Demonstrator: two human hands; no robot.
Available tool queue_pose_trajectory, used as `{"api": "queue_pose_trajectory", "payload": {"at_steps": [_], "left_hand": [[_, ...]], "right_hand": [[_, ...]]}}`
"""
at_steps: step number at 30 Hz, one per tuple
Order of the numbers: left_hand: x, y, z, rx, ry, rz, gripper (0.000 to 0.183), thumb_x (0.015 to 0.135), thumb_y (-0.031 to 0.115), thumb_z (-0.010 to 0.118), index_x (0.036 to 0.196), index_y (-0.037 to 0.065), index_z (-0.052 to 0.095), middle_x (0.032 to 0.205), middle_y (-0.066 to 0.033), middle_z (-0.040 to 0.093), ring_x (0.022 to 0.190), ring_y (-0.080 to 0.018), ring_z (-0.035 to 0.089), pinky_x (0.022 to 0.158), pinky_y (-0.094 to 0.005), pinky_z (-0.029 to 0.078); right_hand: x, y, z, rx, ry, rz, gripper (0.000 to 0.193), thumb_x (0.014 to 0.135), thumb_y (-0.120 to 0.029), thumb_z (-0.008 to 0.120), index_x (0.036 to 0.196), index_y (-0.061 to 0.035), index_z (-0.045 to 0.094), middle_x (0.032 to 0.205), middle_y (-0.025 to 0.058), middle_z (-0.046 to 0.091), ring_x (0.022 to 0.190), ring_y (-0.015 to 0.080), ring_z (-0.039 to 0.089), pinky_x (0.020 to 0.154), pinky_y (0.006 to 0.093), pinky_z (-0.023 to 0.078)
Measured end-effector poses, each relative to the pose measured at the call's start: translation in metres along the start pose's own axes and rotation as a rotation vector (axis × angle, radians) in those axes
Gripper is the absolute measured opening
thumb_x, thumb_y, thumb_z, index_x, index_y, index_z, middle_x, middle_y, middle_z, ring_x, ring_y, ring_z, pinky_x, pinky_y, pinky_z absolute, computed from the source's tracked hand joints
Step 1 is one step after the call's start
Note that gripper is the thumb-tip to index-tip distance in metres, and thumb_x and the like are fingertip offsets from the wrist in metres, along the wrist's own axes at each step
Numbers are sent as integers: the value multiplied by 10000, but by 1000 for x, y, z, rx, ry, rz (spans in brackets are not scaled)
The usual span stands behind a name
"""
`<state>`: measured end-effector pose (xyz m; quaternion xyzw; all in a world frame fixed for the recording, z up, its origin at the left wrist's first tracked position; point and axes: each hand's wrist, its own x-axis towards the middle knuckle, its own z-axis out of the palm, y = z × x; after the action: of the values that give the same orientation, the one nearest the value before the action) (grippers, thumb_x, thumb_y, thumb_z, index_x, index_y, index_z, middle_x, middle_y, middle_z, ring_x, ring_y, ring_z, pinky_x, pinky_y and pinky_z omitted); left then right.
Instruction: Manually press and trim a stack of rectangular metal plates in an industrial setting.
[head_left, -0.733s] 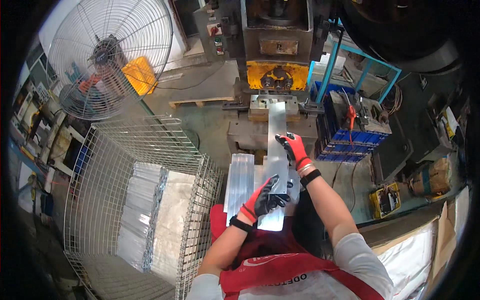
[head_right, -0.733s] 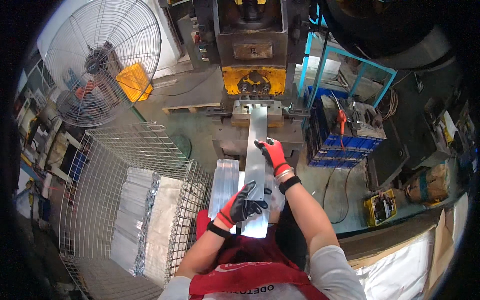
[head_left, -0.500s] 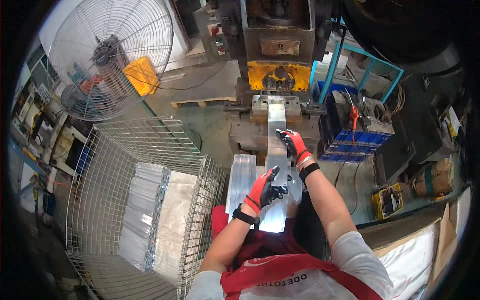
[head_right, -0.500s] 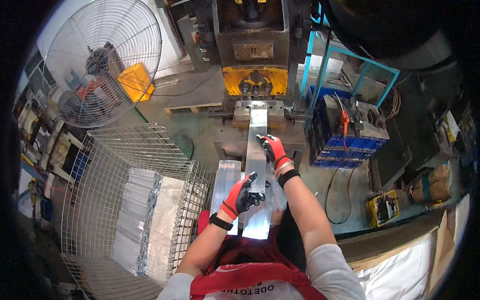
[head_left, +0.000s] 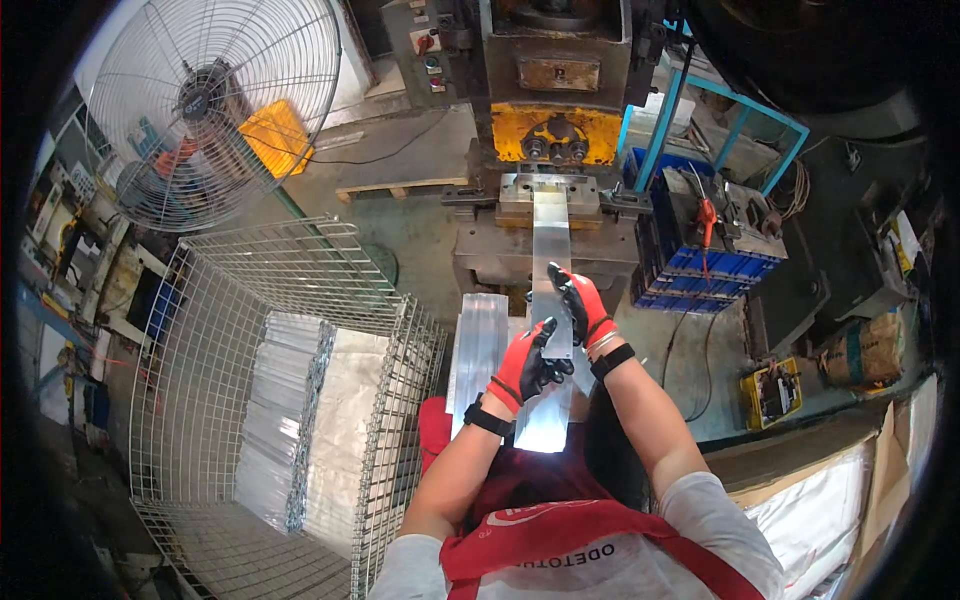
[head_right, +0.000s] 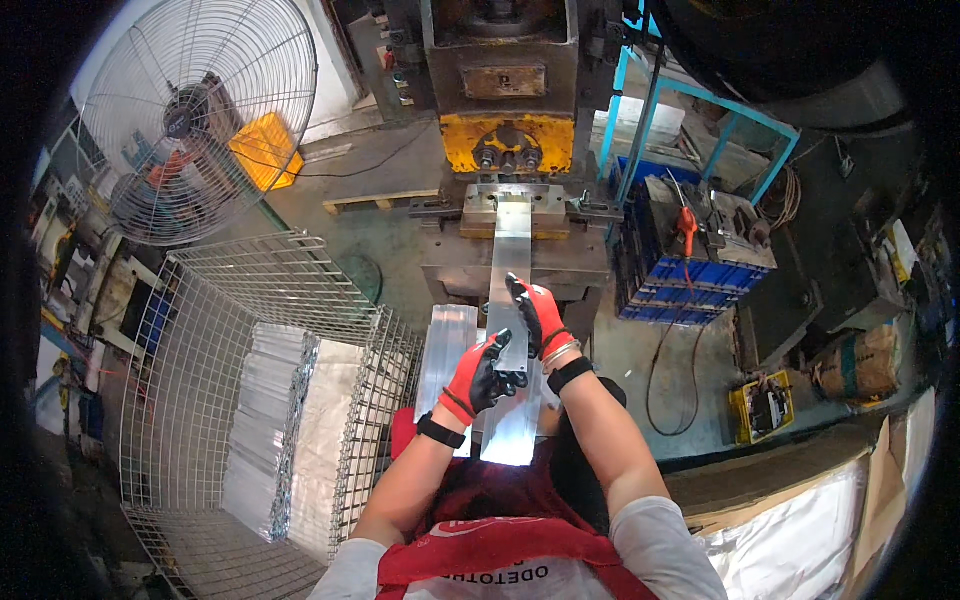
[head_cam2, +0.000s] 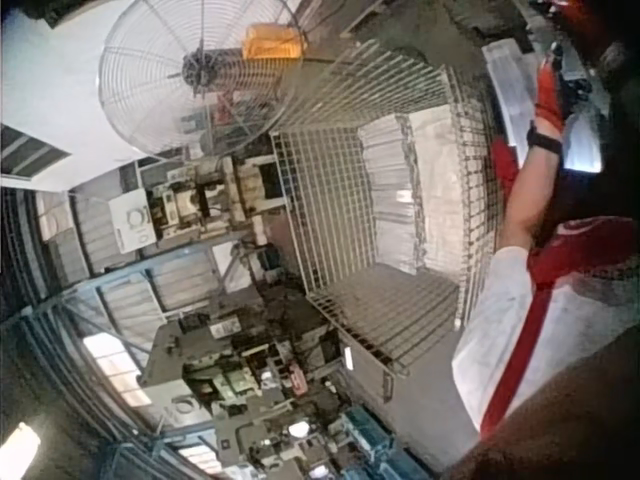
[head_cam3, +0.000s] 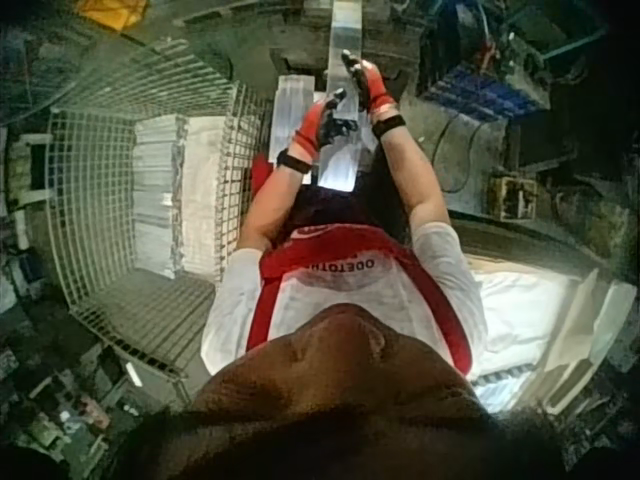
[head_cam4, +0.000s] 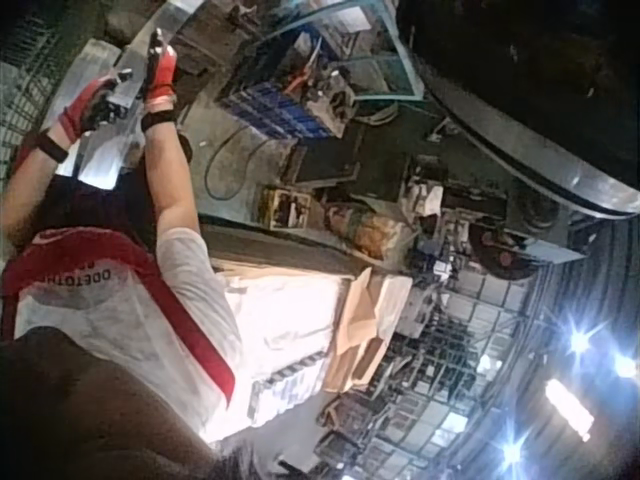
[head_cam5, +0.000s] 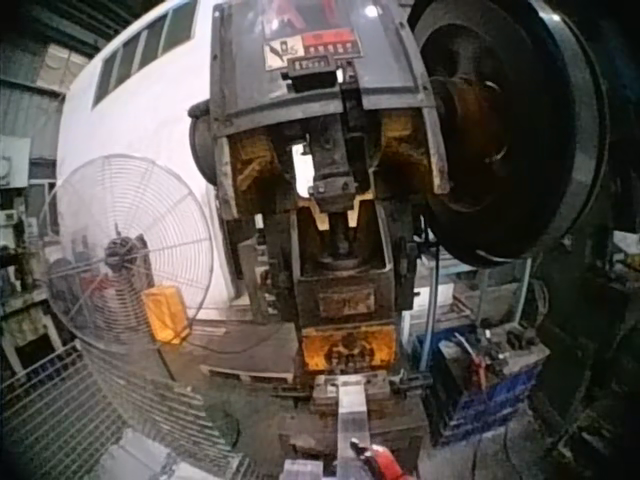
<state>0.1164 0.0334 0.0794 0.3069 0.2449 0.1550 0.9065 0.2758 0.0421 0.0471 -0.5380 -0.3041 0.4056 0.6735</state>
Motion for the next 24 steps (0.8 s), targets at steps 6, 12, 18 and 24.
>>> {"api": "queue_pose_trajectory", "payload": {"at_steps": [6, 12, 18, 24], "left_hand": [[3, -5, -4, -21, -19, 14, 307, 875, 346, 461, 1069, 108, 477, 915, -68, 563, 558, -213, 602, 398, -248, 460], [1, -5, -2, -43, -2, 41, 317, 882, 332, 447, 1099, 102, 463, 921, -68, 565, 559, -219, 604, 384, -243, 455], [2, -2, 2, -78, -29, 16, 311, 855, 342, 508, 1059, 108, 487, 832, -74, 549, 534, -243, 605, 369, -270, 451], [6, -4, -3, -37, 83, -36, 312, 852, 353, 511, 1041, 105, 494, 814, -102, 570, 527, -249, 608, 365, -277, 454]], "right_hand": [[7, 17, -10, 51, -49, 3, 259, 861, -231, 519, 925, 6, 602, 846, -53, 551, 745, 42, 470, 685, 211, 396], [1, 5, -6, 22, -47, 13, 257, 859, -222, 519, 946, 3, 606, 832, -59, 545, 732, 45, 465, 677, 215, 390], [1, 4, -9, 10, -11, 35, 243, 855, -232, 527, 935, -21, 618, 808, -65, 539, 704, 40, 450, 637, 213, 374], [-2, 0, -3, -72, 38, 1, 241, 846, -246, 541, 914, -30, 625, 782, -71, 530, 691, 41, 440, 624, 216, 365]]}}
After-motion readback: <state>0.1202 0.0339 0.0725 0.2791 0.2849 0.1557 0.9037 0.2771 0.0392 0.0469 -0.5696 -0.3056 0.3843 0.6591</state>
